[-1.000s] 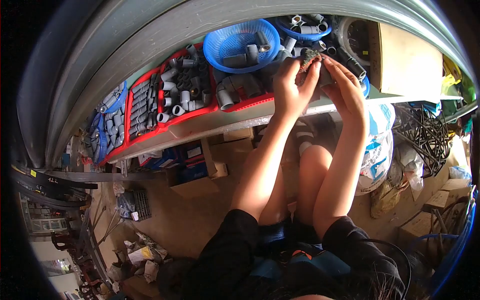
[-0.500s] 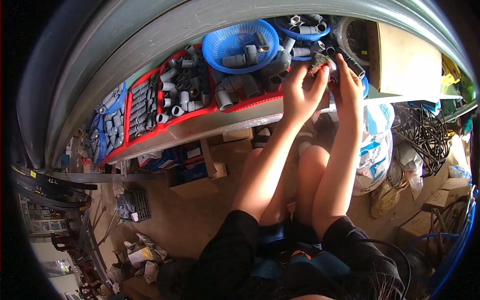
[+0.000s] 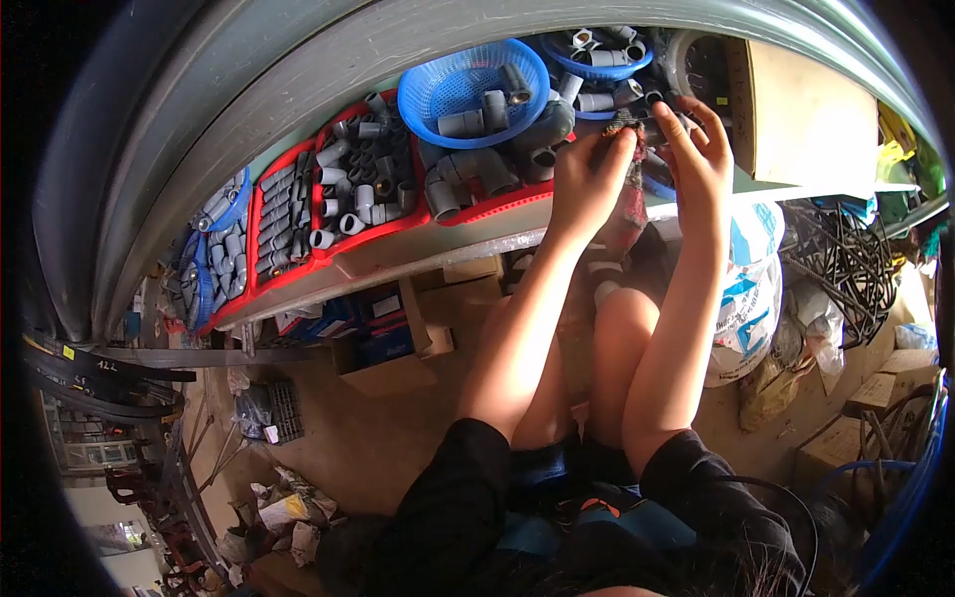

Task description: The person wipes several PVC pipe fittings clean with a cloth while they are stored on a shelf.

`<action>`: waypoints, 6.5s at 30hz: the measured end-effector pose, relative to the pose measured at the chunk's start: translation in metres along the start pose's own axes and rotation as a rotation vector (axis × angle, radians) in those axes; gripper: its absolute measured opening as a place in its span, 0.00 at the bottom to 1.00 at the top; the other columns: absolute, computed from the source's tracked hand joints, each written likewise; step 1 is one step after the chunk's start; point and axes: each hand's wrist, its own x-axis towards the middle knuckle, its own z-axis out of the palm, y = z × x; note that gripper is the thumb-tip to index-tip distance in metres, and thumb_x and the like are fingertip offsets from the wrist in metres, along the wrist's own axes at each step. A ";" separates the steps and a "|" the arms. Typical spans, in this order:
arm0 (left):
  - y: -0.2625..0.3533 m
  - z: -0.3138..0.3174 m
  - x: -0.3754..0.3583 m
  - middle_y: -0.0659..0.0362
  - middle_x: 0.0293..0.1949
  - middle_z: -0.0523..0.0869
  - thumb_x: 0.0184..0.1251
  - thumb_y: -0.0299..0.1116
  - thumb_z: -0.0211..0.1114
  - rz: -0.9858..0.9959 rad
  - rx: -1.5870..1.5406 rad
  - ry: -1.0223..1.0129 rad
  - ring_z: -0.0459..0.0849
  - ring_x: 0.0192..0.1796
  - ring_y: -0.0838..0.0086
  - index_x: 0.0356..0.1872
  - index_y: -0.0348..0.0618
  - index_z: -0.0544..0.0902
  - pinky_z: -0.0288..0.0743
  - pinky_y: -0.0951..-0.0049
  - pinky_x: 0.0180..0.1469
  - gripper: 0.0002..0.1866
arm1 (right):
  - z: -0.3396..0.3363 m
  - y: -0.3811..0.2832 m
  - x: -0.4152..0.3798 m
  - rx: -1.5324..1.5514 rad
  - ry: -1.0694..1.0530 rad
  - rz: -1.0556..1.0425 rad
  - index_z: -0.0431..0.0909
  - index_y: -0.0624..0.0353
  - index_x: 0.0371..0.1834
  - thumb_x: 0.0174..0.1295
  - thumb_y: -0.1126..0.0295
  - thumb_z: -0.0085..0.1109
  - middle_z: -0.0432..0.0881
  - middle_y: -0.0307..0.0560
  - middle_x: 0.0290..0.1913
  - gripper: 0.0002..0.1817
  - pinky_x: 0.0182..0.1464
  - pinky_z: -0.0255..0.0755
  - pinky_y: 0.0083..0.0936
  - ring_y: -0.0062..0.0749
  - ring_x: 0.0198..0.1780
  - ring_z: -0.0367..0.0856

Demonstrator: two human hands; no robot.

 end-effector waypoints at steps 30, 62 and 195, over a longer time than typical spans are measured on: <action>0.001 0.001 0.003 0.63 0.36 0.84 0.61 0.34 0.68 -0.109 -0.305 0.091 0.79 0.39 0.84 0.39 0.40 0.82 0.71 0.81 0.44 0.10 | 0.005 0.005 0.000 0.151 -0.211 0.185 0.79 0.59 0.44 0.57 0.60 0.68 0.83 0.39 0.36 0.18 0.42 0.71 0.13 0.17 0.39 0.80; -0.066 0.003 -0.005 0.53 0.37 0.81 0.69 0.39 0.55 -0.134 0.094 -0.009 0.76 0.39 0.73 0.43 0.35 0.77 0.70 0.72 0.42 0.15 | 0.111 0.009 0.033 -0.490 -0.306 -0.674 0.76 0.59 0.49 0.47 0.62 0.71 0.83 0.51 0.43 0.25 0.51 0.70 0.36 0.47 0.46 0.77; 0.007 -0.006 -0.002 0.62 0.29 0.79 0.56 0.21 0.62 0.551 0.306 -0.086 0.74 0.30 0.79 0.35 0.39 0.84 0.66 0.80 0.33 0.06 | 0.000 0.011 0.002 0.440 -0.313 0.317 0.79 0.58 0.47 0.61 0.66 0.63 0.82 0.38 0.40 0.13 0.39 0.78 0.21 0.21 0.39 0.80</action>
